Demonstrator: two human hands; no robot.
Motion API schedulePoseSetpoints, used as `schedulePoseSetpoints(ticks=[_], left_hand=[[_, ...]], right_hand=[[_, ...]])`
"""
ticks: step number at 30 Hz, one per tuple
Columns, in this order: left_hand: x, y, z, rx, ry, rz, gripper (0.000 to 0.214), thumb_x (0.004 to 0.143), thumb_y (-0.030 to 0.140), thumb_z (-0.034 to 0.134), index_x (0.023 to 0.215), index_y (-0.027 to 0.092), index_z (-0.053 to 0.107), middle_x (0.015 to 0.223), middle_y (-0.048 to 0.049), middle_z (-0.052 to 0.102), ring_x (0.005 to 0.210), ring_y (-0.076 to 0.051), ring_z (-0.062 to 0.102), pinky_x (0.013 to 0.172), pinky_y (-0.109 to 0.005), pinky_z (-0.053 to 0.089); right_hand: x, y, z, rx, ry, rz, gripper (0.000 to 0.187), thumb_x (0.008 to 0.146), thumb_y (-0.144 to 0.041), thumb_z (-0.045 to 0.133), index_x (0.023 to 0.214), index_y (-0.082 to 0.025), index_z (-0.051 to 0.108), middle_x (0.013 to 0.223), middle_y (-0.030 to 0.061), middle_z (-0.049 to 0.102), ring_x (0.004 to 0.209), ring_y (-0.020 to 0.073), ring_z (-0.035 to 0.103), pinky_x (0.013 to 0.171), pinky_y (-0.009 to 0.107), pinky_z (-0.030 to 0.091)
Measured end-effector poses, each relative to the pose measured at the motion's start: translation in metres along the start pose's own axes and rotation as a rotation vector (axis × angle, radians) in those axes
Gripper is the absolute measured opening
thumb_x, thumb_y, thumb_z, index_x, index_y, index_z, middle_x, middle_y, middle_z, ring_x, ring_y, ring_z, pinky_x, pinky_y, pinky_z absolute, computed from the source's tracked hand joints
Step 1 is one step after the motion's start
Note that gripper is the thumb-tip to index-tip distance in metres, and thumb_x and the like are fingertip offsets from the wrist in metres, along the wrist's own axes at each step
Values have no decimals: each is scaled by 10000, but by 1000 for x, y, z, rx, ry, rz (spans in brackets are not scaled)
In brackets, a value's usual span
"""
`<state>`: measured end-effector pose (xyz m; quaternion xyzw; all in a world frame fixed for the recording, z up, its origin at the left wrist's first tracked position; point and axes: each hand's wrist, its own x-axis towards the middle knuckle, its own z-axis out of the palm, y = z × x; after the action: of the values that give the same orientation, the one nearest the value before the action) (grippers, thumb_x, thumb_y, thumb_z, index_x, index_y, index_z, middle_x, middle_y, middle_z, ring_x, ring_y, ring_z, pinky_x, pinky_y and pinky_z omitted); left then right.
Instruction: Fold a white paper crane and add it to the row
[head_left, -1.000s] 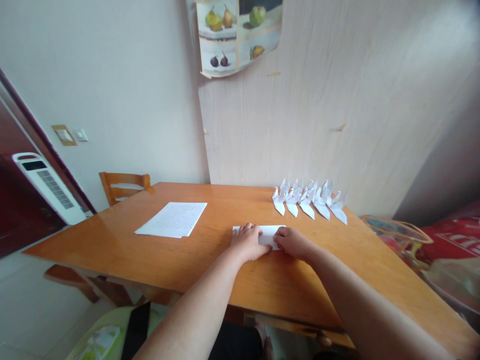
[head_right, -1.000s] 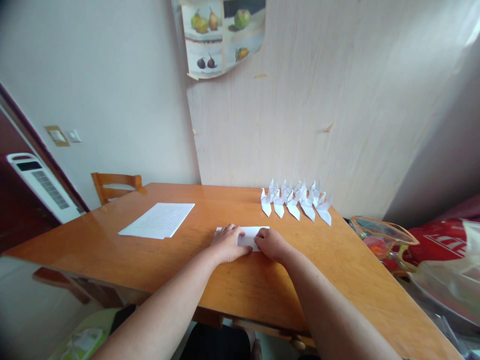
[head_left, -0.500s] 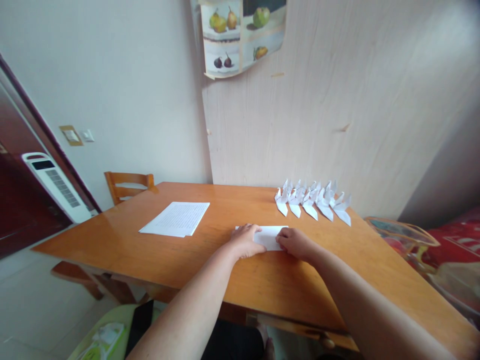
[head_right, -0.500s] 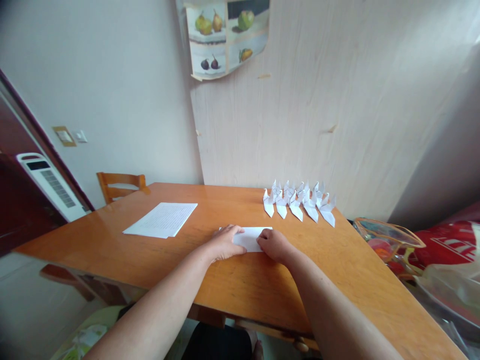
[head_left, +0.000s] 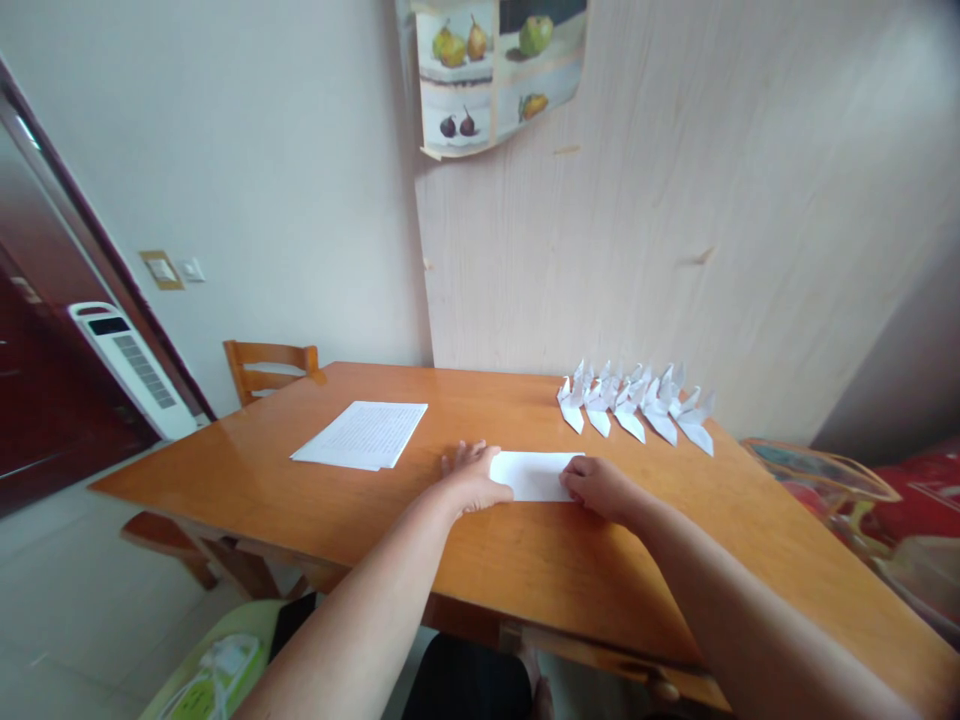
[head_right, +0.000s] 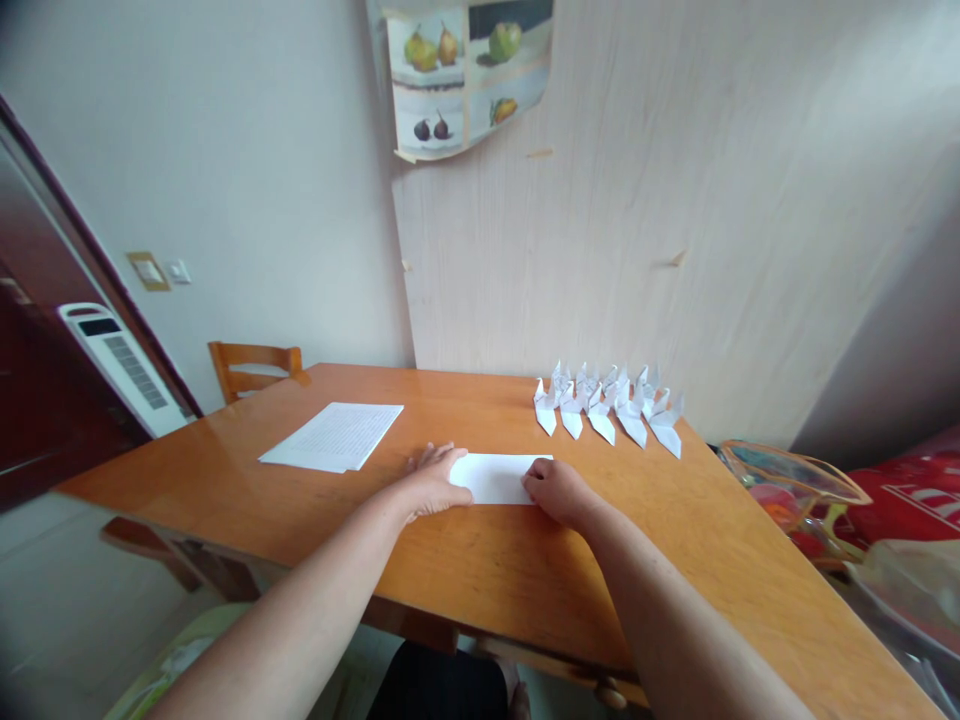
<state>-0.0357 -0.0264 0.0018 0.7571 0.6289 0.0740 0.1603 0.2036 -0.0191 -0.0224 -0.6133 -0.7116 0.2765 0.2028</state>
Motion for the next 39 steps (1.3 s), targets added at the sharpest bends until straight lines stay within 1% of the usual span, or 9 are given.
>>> schedulePoseSetpoints(ticks=[4, 12, 18, 23, 27, 30, 33, 35, 39], left_hand=[[-2, -11, -2, -3, -20, -45, 946, 628, 525, 648, 1483, 306, 306, 1630, -70, 151, 1490, -379, -9, 1155, -628, 39], [-9, -30, -9, -26, 0, -84, 952, 633, 459, 662, 1493, 289, 290, 1632, -98, 116, 1488, -384, -33, 1139, -645, 42], [-14, -43, -12, -33, 31, -94, 937, 641, 430, 681, 1485, 268, 307, 1616, -128, 179, 1483, -407, 4, 1123, -645, 128], [-16, -52, -12, -48, 71, -92, 925, 621, 402, 708, 1464, 282, 346, 1605, -127, 221, 1483, -406, 43, 1120, -648, 135], [-14, -55, -10, -73, 160, -78, 773, 671, 324, 667, 1402, 222, 438, 1570, -160, 297, 1471, -419, 114, 1118, -652, 148], [-13, -47, -6, -102, 271, 9, 552, 793, 245, 533, 1342, 201, 490, 1510, -125, 405, 1438, -294, 287, 1162, -484, 225], [-12, -32, 3, -143, 316, 171, 370, 832, 182, 483, 1180, 241, 596, 1318, -34, 584, 1264, -165, 497, 1092, -289, 356], [-11, -24, 11, -200, 345, 352, 267, 849, 190, 492, 1063, 224, 648, 1168, -37, 646, 1155, -172, 561, 1030, -282, 416], [-10, -20, 24, -203, 315, 379, 175, 835, 212, 555, 957, 223, 680, 1075, -41, 658, 1066, -198, 592, 963, -304, 463]], right_hand=[[0, 2, 1, 18, -4, 3, 164, 838, -236, 516, 693, -174, 564, 635, 10, 609, 581, 124, 535, 533, 227, 334], [-2, 0, -1, 51, -34, 23, 165, 845, -242, 505, 703, -176, 556, 622, 9, 601, 565, 127, 532, 529, 224, 356], [-2, 0, -1, 70, -50, 36, 175, 850, -260, 498, 704, -180, 549, 615, 1, 587, 550, 124, 524, 528, 225, 366], [-3, 0, -1, 73, -59, 36, 190, 863, -260, 480, 698, -184, 536, 618, -1, 589, 546, 120, 522, 534, 224, 378], [-3, -1, -2, 58, -59, 42, 177, 865, -269, 488, 728, -179, 555, 637, 0, 599, 563, 118, 531, 527, 217, 370], [-3, -2, -2, 27, -53, 41, 157, 845, -278, 522, 743, -174, 581, 655, 4, 613, 600, 129, 549, 542, 222, 368], [-2, -5, -2, -19, -52, 41, 142, 826, -278, 548, 744, -172, 594, 661, 2, 617, 621, 136, 553, 557, 229, 367], [-2, -8, -2, -56, -48, 41, 131, 817, -272, 561, 744, -169, 597, 678, 5, 621, 643, 140, 558, 568, 231, 365], [0, -14, 1, -143, -46, 48, 99, 777, -256, 603, 734, -167, 598, 702, 13, 633, 674, 148, 562, 572, 233, 341]])
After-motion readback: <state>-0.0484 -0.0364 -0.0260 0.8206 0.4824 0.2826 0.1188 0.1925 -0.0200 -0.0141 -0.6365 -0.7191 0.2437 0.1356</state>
